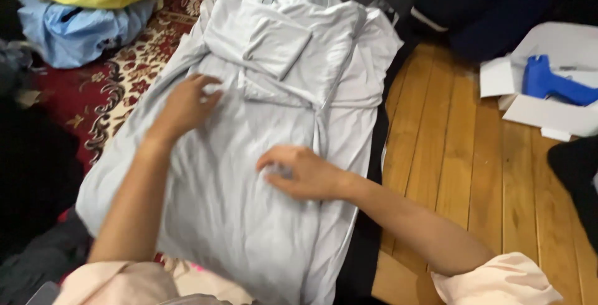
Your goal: The person folds a white shirt and a grey shirt on a wooden table. They use a blue hot glue gun to attach a small rectangular tag to the collar area of each shirt before folding them.
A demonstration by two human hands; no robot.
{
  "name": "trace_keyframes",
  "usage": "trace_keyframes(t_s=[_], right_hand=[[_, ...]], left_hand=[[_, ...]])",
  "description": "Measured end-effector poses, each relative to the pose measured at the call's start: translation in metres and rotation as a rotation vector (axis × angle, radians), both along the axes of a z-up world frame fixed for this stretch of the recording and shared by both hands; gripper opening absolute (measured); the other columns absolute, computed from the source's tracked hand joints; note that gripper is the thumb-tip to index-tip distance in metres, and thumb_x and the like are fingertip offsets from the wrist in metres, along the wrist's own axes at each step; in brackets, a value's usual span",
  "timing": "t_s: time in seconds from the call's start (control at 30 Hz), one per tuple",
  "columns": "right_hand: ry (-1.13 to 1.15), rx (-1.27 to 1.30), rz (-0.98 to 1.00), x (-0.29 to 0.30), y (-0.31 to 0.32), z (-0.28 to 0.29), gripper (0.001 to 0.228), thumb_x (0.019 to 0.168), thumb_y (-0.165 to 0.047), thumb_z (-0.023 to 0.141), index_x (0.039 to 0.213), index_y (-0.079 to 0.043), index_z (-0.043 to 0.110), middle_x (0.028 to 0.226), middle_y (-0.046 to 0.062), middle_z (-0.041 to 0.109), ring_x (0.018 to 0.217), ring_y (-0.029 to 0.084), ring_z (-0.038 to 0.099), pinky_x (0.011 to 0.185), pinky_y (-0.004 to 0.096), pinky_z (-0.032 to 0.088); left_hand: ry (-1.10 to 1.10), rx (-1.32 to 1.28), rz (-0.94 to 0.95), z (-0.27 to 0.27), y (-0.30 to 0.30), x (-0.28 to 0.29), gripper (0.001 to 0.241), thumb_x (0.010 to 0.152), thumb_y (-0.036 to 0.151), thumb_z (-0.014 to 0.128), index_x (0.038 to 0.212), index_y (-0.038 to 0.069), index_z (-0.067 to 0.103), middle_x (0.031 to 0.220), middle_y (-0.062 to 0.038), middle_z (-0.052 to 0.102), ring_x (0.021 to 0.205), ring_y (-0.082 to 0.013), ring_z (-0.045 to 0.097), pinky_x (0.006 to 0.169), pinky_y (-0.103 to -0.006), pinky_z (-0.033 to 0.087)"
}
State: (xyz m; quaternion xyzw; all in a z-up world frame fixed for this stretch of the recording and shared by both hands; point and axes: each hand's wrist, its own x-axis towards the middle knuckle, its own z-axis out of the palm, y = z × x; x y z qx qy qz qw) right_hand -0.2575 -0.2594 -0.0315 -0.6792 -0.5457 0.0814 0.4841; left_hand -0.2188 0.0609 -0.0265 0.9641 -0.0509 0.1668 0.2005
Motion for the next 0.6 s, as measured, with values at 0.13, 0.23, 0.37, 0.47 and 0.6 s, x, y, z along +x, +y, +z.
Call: trace_keyframes(t_s=[0.13, 0.23, 0.37, 0.47, 0.6], right_hand=[[-0.198, 0.064, -0.271, 0.082, -0.009, -0.023, 0.021, 0.088, -0.013, 0.071, 0.109, -0.013, 0.072, 0.118, 0.008, 0.072, 0.112, 0.030, 0.070, 0.097, 0.040, 0.056], [-0.213, 0.047, -0.481, 0.128, -0.016, -0.035, 0.022, 0.087, -0.010, 0.071, 0.107, -0.017, 0.073, 0.122, 0.004, 0.069, 0.116, 0.028, 0.068, 0.096, 0.039, 0.056], [-0.136, -0.030, -0.688, 0.169, -0.007, -0.035, 0.017, 0.088, -0.023, 0.074, 0.105, -0.019, 0.073, 0.110, 0.002, 0.072, 0.099, 0.024, 0.073, 0.085, 0.035, 0.060], [-0.081, -0.024, -0.780, 0.194, 0.012, -0.012, 0.022, 0.089, -0.031, 0.074, 0.108, -0.019, 0.072, 0.106, 0.005, 0.072, 0.089, 0.027, 0.076, 0.077, 0.035, 0.063], [-0.109, 0.152, -0.841, 0.221, 0.041, 0.004, 0.025, 0.089, -0.026, 0.074, 0.109, -0.012, 0.071, 0.108, 0.012, 0.070, 0.084, 0.032, 0.075, 0.072, 0.035, 0.062]], left_hand=[[-0.240, 0.041, -0.003, -0.010, -0.048, 0.081, 0.038, 0.099, 0.036, 0.068, 0.129, 0.012, 0.066, 0.124, -0.018, 0.065, 0.095, -0.0397, 0.071, 0.080, -0.0506, 0.057], [-0.206, 0.167, 0.237, -0.025, -0.063, 0.137, 0.066, 0.102, 0.052, 0.055, 0.144, 0.001, 0.051, 0.134, -0.022, 0.058, 0.114, -0.0421, 0.065, 0.090, -0.0541, 0.055], [-0.007, -0.137, 0.391, -0.046, -0.039, 0.204, 0.067, 0.087, 0.067, 0.069, 0.110, 0.005, 0.072, 0.103, -0.020, 0.070, 0.101, -0.0454, 0.070, 0.084, -0.0547, 0.055], [0.126, -0.378, 0.228, -0.021, -0.023, 0.211, 0.054, 0.080, 0.053, 0.077, 0.105, 0.005, 0.077, 0.092, -0.020, 0.072, 0.097, -0.0420, 0.068, 0.083, -0.0499, 0.051], [-0.286, -0.267, 0.274, -0.023, 0.051, 0.247, 0.045, 0.085, 0.038, 0.088, 0.115, 0.007, 0.073, 0.101, -0.024, 0.072, 0.093, -0.0488, 0.070, 0.075, -0.0570, 0.056]])
